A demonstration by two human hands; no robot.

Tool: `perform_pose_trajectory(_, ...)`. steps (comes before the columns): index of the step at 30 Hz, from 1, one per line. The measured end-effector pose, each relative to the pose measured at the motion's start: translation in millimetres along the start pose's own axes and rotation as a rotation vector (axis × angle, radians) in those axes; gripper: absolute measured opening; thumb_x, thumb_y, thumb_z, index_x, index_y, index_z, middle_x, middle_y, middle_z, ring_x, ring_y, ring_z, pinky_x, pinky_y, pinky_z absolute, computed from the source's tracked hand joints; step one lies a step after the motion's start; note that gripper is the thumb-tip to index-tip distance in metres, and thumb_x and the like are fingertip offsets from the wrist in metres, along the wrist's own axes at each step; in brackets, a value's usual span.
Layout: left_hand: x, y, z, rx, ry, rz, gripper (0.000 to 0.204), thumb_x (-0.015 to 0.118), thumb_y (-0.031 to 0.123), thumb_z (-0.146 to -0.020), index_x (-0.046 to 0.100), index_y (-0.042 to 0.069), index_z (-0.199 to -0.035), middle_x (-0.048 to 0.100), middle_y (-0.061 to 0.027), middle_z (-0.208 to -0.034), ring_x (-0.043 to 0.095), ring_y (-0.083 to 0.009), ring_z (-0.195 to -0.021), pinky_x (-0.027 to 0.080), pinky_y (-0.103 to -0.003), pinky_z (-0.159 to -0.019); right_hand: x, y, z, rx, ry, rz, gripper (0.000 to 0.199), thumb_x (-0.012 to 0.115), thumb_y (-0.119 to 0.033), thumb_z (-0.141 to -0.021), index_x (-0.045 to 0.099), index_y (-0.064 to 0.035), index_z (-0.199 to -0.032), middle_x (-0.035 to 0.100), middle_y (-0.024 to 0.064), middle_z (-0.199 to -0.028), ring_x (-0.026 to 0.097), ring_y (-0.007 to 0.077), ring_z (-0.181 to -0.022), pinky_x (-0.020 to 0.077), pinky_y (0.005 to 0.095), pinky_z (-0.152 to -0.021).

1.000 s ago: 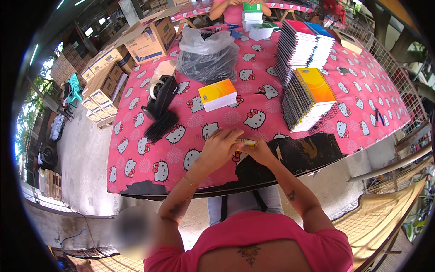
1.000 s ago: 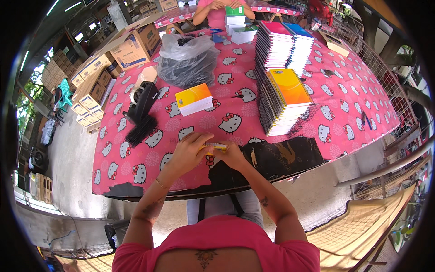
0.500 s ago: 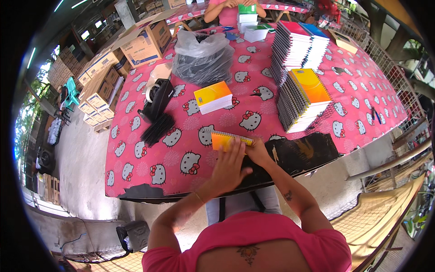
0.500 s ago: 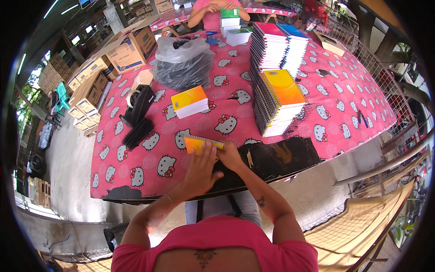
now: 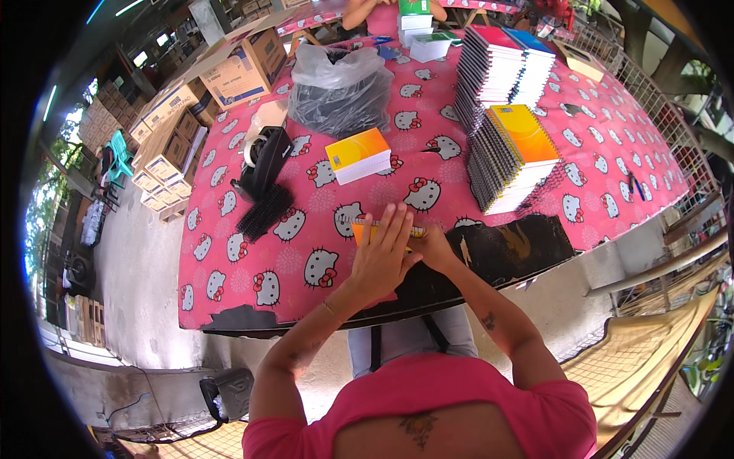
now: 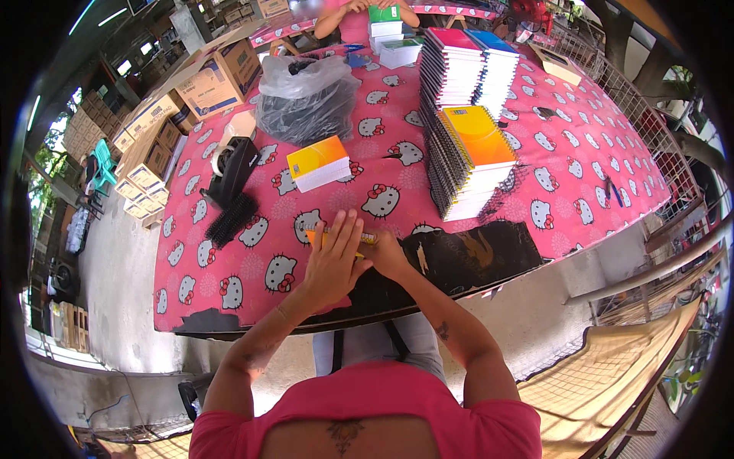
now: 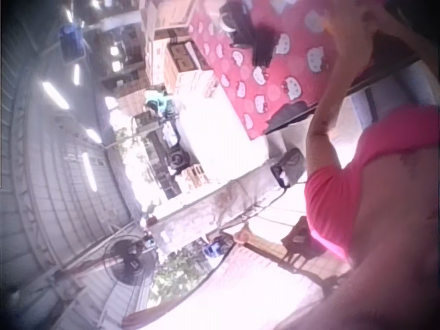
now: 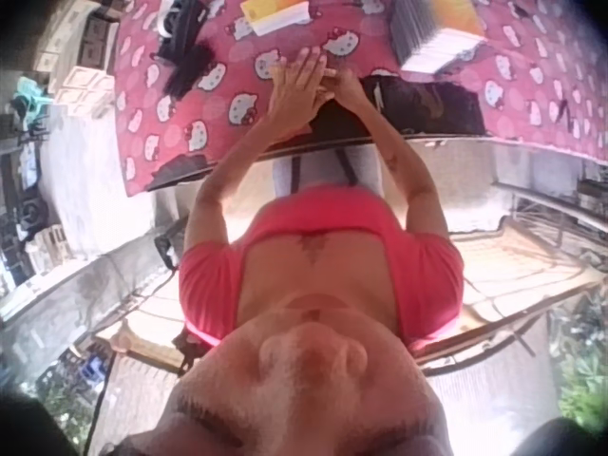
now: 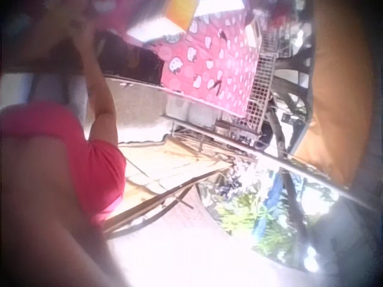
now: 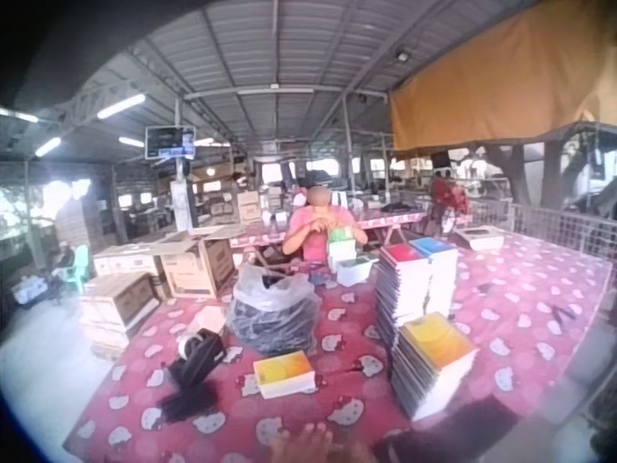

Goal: The person aligns notebooks by hand and places them into stacks on a table.

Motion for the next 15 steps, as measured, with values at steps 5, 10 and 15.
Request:
perform_pose_trajectory(5,-9.8,-11.4,-7.3,0.000,0.149,0.073,0.041,0.059,0.031,-0.096,0.059,0.006,-0.129,0.060,-0.0110,-0.129,0.054,-0.0272,-0.124,0.024,-0.058,-0.114,-2.1,-11.0,2.2,-0.084,0.038,0.108,0.019,0.074,-0.013,-0.083,0.068,-0.0001,-0.095,0.068,0.0173,-0.078,0.068,0.0248,-0.069,0.0504,0.0373,-0.064)
perform_pose_trajectory(10,-11.1,-18.0,-9.0,-0.005,0.235,0.237,0.018,0.068,0.020,-0.090,0.067,0.011,-0.105,0.070,-0.0020,-0.099,0.067,-0.0236,-0.092,0.025,-0.054,-0.114,-39.0,-52.1,14.3,-0.136,-0.027,-0.179,0.019,0.070,-0.005,-0.088,0.070,0.0024,-0.106,0.073,0.0097,-0.086,0.068,0.0126,-0.080,0.0545,0.0298,-0.075)
perform_pose_trajectory(15,-12.4,-14.5,-12.2,-0.018,0.245,0.297,0.017,0.069,0.018,-0.088,0.065,0.011,-0.103,0.069,-0.0036,-0.098,0.066,-0.0247,-0.092,0.031,-0.050,-0.111,-51.9,-38.8,13.8,0.071,-0.160,-0.172,0.023,0.065,0.001,-0.091,0.069,0.0044,-0.113,0.072,0.0074,-0.096,0.067,0.0115,-0.093,0.0548,0.0272,-0.088)
Point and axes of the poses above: each hand's wrist, its own z-axis away from the middle knuckle, its own x-axis out of the palm, y = z × x, the point moved 7 cm from there along -z, towards the middle knuckle
